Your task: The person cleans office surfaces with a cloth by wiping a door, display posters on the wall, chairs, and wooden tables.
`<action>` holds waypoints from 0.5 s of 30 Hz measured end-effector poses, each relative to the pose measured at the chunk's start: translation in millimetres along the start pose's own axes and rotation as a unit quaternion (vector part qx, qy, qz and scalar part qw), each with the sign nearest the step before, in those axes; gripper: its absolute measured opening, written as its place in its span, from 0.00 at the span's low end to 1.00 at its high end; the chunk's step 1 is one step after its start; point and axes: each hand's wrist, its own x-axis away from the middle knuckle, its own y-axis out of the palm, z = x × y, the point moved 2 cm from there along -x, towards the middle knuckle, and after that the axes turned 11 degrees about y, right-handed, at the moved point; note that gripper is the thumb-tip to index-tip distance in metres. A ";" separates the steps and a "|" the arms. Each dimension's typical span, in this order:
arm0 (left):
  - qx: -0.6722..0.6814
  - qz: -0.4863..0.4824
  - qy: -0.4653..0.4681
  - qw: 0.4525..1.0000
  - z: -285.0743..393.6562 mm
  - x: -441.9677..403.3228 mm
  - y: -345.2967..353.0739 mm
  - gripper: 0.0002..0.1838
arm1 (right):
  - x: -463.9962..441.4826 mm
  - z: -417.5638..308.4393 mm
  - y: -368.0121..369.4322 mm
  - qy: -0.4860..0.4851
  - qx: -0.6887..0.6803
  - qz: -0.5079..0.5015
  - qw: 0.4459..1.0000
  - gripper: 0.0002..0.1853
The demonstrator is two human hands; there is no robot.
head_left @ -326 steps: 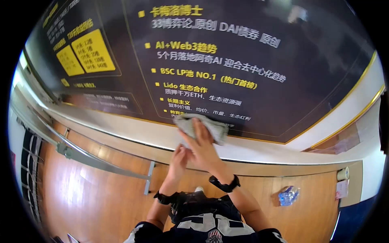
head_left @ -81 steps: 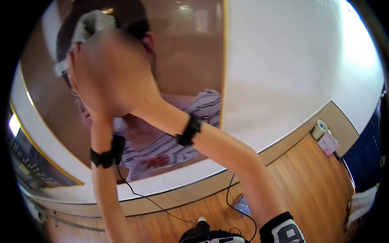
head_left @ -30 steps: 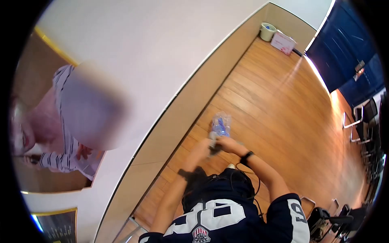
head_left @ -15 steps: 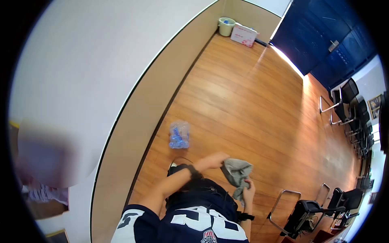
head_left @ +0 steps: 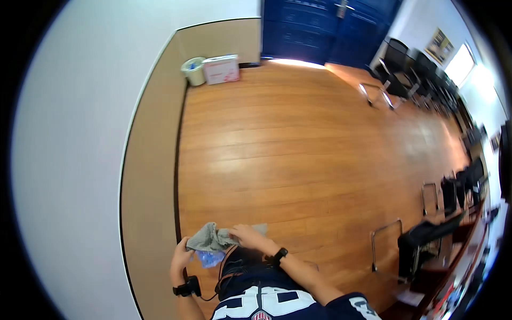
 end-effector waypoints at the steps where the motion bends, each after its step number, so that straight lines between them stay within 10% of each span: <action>1: -0.012 -0.014 0.000 1.000 16.1 -39.2 14.2 0.16 | -18.7 18.8 -18.0 -0.010 0.031 0.014 0.999 0.07; 9: -0.217 -0.372 0.443 0.786 293.4 -269.0 240.1 0.20 | 23.6 120.4 -259.0 0.286 -0.011 0.311 0.906 0.12; 12: -0.217 -0.465 0.486 0.708 341.8 -315.0 320.2 0.19 | 86.4 180.6 -311.6 0.364 -0.018 0.391 0.846 0.15; 15: -0.163 -0.486 0.408 0.756 364.2 -364.3 372.4 0.19 | 134.2 228.3 -352.8 0.397 -0.053 0.412 0.818 0.18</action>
